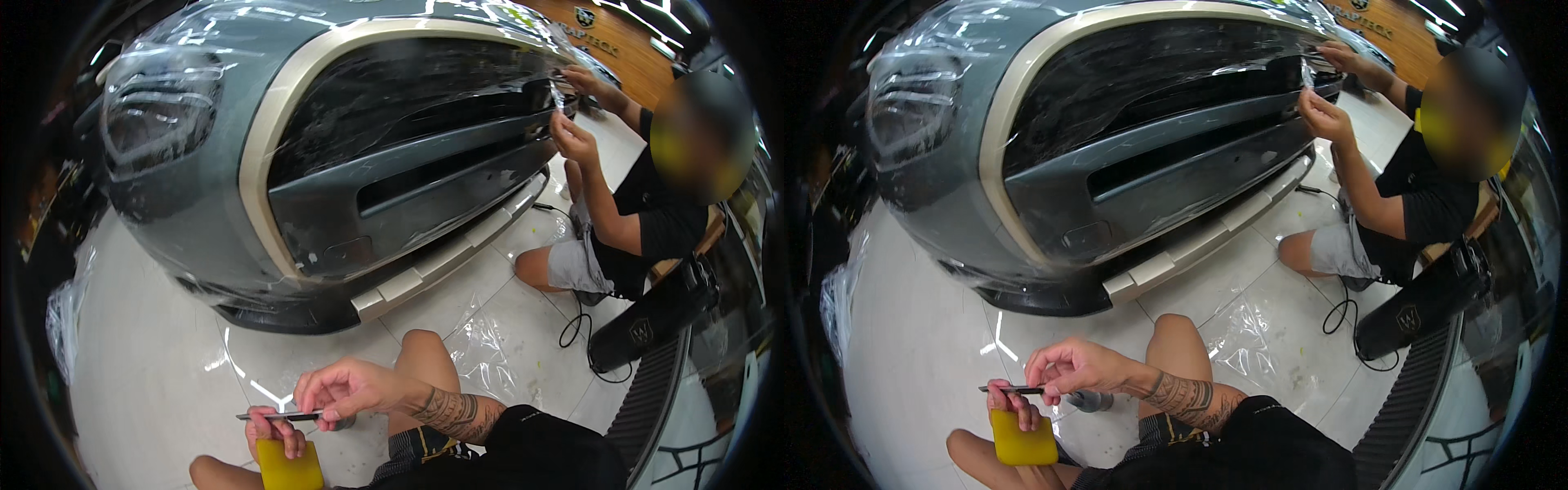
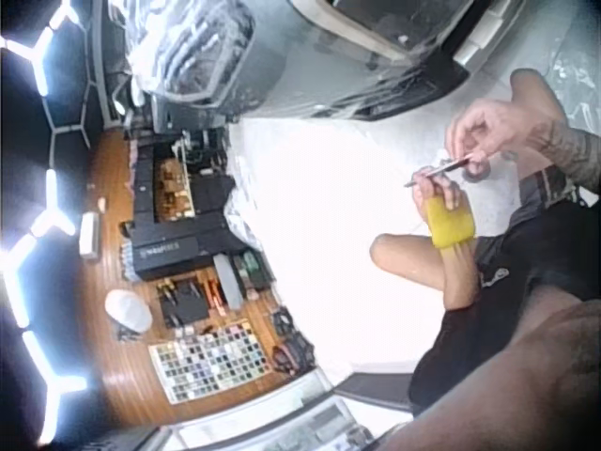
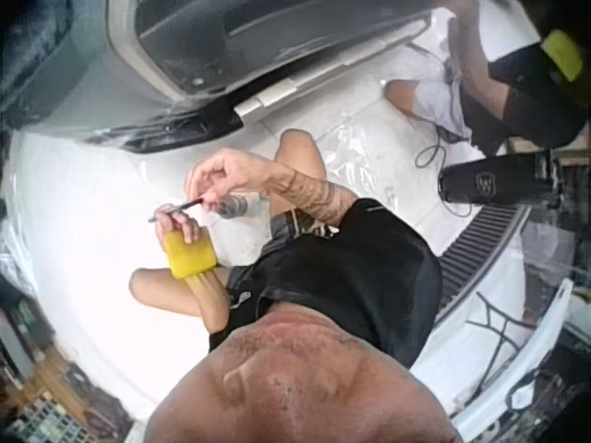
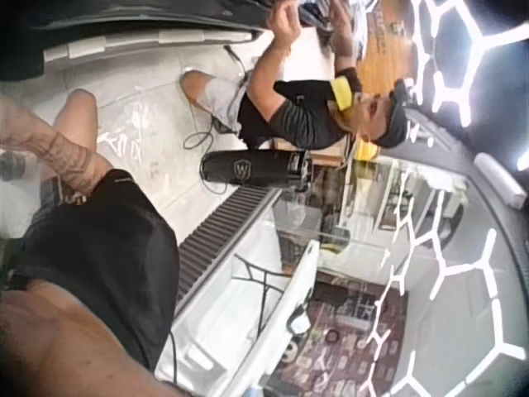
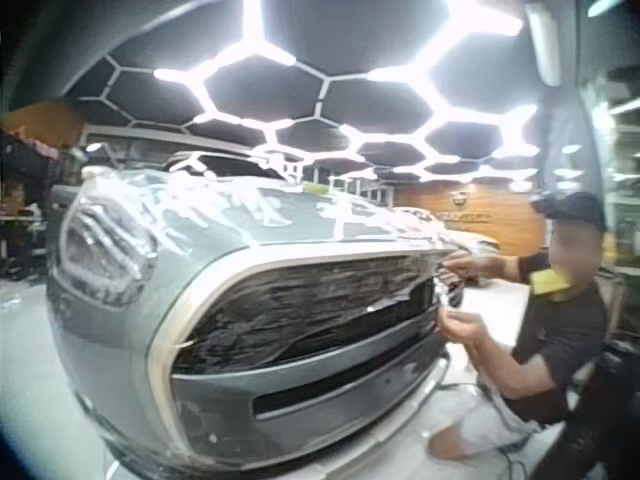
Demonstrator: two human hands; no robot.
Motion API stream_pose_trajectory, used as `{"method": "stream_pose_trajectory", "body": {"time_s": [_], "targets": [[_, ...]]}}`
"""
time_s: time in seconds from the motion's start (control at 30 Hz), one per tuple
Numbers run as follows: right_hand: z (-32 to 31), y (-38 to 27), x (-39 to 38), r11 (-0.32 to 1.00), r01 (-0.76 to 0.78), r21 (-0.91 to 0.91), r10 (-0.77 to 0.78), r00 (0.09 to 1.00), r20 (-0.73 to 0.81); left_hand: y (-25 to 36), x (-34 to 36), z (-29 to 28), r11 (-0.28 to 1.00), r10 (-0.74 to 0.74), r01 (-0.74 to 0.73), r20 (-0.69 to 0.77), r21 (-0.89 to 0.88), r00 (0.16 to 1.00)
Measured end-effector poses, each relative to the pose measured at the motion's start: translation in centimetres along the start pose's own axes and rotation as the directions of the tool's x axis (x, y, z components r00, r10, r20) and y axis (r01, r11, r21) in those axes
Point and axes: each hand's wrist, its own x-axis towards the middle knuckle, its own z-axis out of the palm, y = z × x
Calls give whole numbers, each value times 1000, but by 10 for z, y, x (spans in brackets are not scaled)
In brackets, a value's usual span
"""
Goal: The person applies a clear protective film to the front bumper of a grey car. They use a yellow squeegee to smooth the film and a spray bottle to apply liquid, while also using a metal tool to tuck the film into crevices. Another person is visible working on the vehicle in the background.
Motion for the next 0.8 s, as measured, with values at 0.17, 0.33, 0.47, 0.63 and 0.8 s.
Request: {"method": "stream_pose_trajectory", "body": {"time_s": [0.17, 0.33, 0.47, 0.63, 0.8], "targets": [[8, 1, -1, 990, -4, 139, 0, 1000, 31, -12, 2, 12, 983, -174, 169, 62, 70, 983], [17, -27, -12, 945, 165, 282, -217, 962, 163, 55, 5, 104, 820, -570, 40, 808, 571, 151], [11, -26, -8, 904, 233, 357, -346, 891, 293, 97, -70, 56, 828, -220, -176, 596, 533, 772], [-6, 10, -46, 891, 273, 363, -328, 939, 99, 145, -182, -70, 898, 88, 250, -706, 361, 703], [-23, 59, -50, 913, 213, 347, -209, 977, -48, 85, -274, -93, 768, -279, 631, -945, -113, 171]]}}
